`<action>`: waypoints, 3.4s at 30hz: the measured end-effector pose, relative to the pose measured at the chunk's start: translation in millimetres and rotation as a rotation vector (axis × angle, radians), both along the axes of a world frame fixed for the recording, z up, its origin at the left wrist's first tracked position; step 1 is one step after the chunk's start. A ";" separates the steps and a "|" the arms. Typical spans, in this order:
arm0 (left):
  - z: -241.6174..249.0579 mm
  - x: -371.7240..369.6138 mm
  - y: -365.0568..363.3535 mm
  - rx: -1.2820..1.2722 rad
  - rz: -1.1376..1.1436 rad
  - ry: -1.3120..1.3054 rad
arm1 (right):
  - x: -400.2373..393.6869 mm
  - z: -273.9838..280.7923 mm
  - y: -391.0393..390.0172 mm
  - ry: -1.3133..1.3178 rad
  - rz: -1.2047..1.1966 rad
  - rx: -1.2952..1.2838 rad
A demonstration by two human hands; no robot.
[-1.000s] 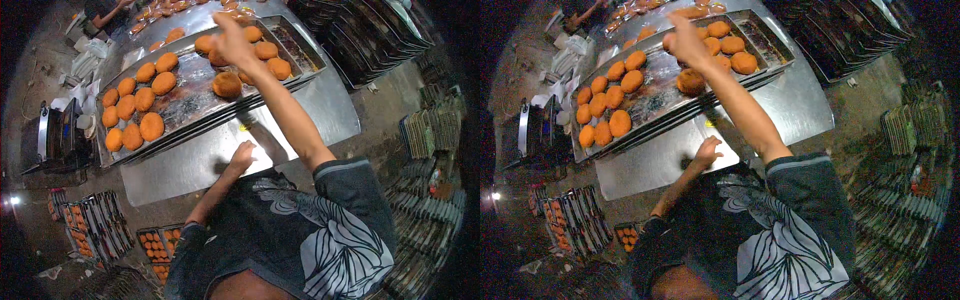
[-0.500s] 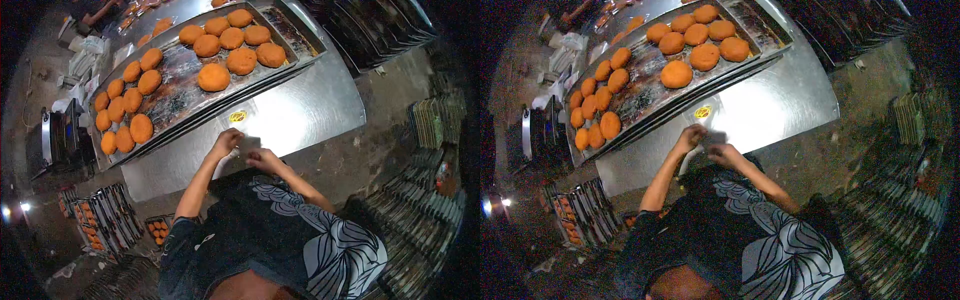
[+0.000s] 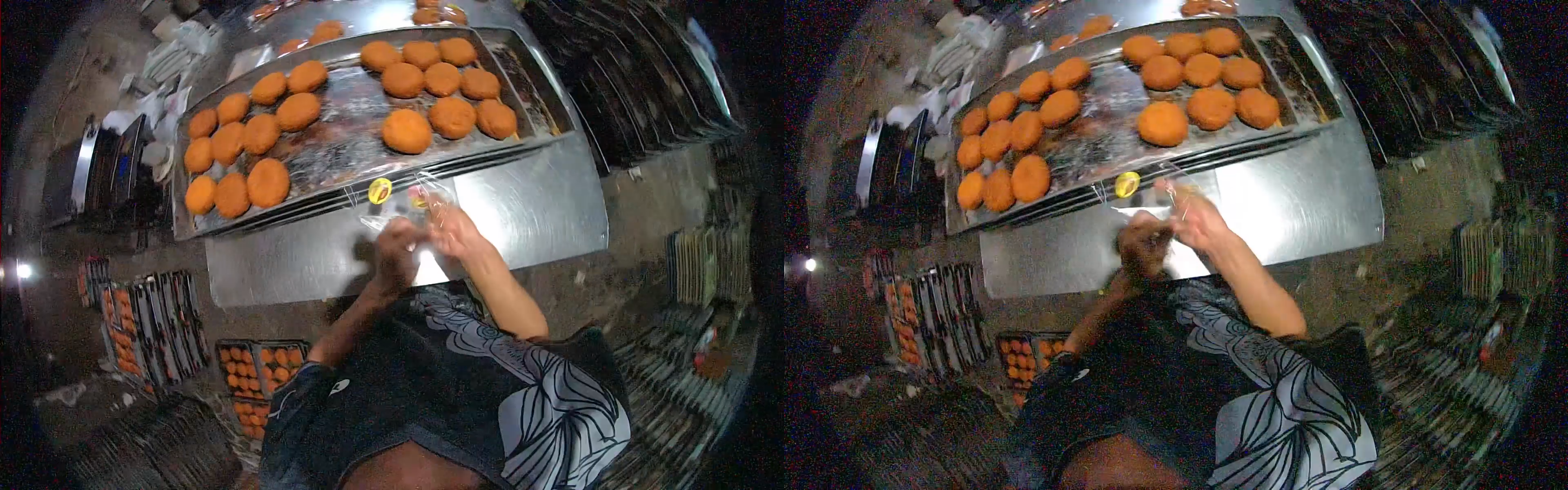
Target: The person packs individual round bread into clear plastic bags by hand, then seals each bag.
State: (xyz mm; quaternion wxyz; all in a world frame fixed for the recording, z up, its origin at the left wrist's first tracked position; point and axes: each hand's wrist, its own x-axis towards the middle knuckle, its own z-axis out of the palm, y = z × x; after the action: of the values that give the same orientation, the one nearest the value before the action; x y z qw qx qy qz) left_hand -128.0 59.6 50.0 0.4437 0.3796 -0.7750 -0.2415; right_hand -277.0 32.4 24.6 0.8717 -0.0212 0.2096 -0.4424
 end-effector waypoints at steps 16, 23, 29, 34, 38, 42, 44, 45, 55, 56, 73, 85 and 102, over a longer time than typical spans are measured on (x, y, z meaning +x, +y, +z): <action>41.3 253.9 -2.3 0.247 0.555 1.732 | 241.0 34.0 -173.4 1.554 0.339 -1.498; 49.3 206.9 -37.5 0.207 0.319 1.599 | 169.3 108.2 -64.1 1.089 -0.301 -1.058; 71.7 123.6 -51.0 0.548 -0.067 1.236 | 126.8 105.6 -36.5 1.069 -0.457 -1.008; 53.9 83.6 -60.8 0.603 -0.102 1.315 | 85.5 107.8 -29.0 0.945 -0.742 -0.752; 73.3 84.1 -60.0 0.833 -0.343 1.382 | 64.7 102.8 -19.2 1.086 -0.499 -0.932; 73.8 77.8 -67.4 0.826 -0.252 1.066 | 58.9 103.8 -20.2 1.219 -0.497 -1.062; 86.4 68.7 -60.3 0.894 -0.247 1.134 | 57.6 113.4 -16.3 1.180 -0.513 -1.029; 88.6 62.4 -56.2 0.860 -0.226 1.164 | 57.1 105.4 -18.9 1.186 -0.617 -0.983; 76.4 39.1 -47.8 0.582 -0.168 1.352 | 91.0 109.2 -1.3 1.003 -1.282 -0.696; 73.5 36.8 -46.4 0.590 -0.194 1.376 | 88.8 107.8 -1.4 1.004 -1.283 -0.698; 76.7 47.5 -56.2 0.908 -0.466 1.200 | 92.8 78.0 6.8 0.980 -0.886 -0.599; -15.3 36.6 -41.8 1.262 -0.427 0.609 | 31.6 95.2 -34.5 1.597 -0.114 -0.939; -80.0 -38.6 -31.0 1.039 -0.341 0.206 | -31.1 -28.3 39.2 1.319 -0.068 -0.703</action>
State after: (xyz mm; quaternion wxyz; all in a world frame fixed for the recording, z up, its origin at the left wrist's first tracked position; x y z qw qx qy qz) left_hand -166.6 28.6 -30.0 0.2266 0.3922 -0.5570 -0.6961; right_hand -308.1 71.6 -3.7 0.4928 -0.5530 0.5356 -0.4056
